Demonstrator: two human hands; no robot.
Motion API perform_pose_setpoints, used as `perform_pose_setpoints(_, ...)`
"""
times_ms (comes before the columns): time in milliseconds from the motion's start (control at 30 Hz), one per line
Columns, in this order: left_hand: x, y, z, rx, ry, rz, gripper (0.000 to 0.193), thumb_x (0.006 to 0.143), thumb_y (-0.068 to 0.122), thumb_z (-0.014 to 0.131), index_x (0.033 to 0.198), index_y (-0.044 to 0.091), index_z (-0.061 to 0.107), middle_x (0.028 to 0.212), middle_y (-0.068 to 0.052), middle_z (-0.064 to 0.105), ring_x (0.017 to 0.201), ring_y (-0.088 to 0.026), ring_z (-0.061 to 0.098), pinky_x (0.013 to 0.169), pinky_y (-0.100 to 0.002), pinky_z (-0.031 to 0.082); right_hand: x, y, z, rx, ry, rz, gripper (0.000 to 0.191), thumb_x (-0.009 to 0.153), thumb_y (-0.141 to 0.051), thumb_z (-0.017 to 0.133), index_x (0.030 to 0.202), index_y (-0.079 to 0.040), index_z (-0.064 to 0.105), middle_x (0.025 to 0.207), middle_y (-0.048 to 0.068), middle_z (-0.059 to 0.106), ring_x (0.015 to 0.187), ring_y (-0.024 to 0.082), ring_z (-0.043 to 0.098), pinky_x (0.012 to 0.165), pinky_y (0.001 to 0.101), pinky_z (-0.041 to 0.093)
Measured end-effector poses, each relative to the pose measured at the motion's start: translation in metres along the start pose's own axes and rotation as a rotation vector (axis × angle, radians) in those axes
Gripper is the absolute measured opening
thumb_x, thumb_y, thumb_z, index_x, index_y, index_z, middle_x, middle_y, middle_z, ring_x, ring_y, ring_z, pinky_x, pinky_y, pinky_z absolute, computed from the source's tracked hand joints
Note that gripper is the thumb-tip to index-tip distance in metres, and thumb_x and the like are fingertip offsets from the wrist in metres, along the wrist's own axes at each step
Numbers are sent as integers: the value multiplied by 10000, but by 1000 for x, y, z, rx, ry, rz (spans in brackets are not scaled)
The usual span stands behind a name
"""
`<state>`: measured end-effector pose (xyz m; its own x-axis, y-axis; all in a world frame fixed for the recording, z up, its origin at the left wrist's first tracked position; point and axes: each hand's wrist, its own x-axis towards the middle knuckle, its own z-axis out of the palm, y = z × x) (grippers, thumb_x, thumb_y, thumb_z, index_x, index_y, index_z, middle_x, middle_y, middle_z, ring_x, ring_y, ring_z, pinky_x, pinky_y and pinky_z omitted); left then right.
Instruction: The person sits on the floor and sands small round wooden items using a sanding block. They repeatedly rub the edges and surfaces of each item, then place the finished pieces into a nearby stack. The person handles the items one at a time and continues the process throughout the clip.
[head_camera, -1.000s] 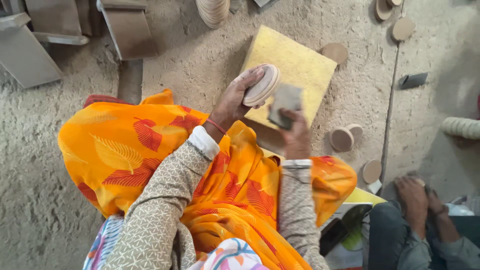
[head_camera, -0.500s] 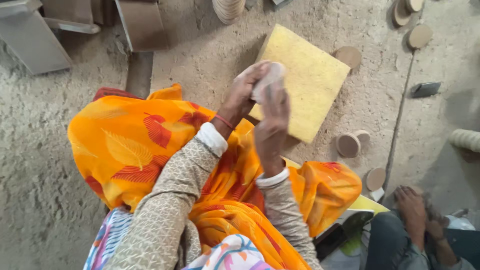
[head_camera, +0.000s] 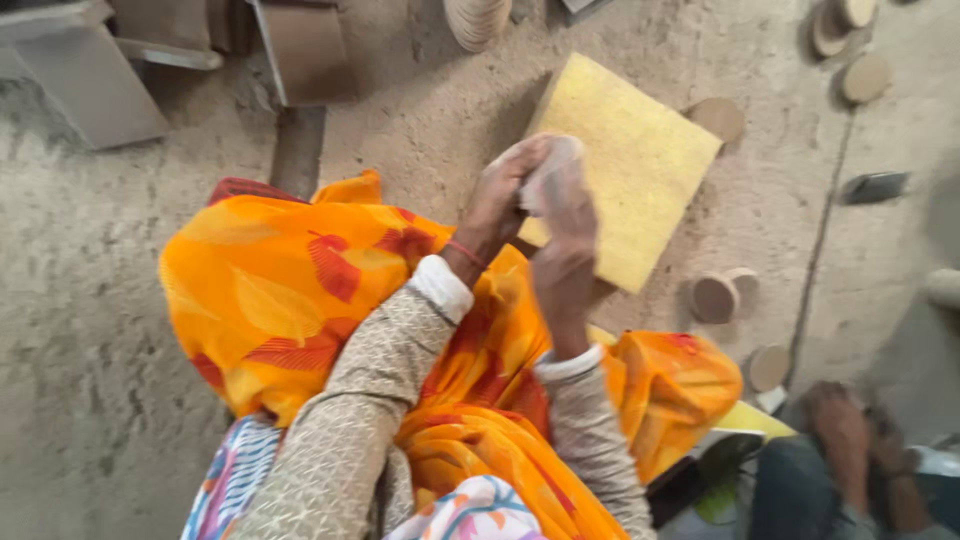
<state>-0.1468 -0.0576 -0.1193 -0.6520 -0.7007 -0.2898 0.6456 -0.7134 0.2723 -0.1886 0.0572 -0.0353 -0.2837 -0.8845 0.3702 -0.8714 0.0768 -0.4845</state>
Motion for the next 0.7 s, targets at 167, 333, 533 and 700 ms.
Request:
perform_pose_setpoints(167,-15,-2,16,169,-137,-112,377,1054,200,589,1364,-14,612,1067,-98,723,742,-158,695,525,-283,561,70,66,-46,633,-212,202,562,918,102,477,1462,1,576,1496,240,593,1408,403,568,1192,383,453)
perform_pose_setpoints(333,-3,-7,8,25,-40,-104,401,1053,243,571,1347,-29,594,1078,-118,722,803,-177,720,604,-308,597,39,22,-34,273,-46,68,576,841,-32,608,1412,40,576,1465,247,572,1402,426,526,1198,467,414)
perform_pose_setpoints(533,3,-9,-7,-8,55,-97,419,1055,205,586,1385,-54,580,1112,-111,712,869,-175,727,692,-309,622,1,-3,-7,-7,55,-6,622,784,-95,747,1375,33,601,1437,231,589,1388,401,535,1180,481,401)
perform_pose_setpoints(700,-9,-18,6,144,-19,-104,405,1020,219,618,1352,-13,619,992,-92,743,653,-172,682,456,-300,534,67,64,-38,538,-191,152,565,886,99,463,1421,4,614,1530,191,566,1438,376,534,1193,379,430)
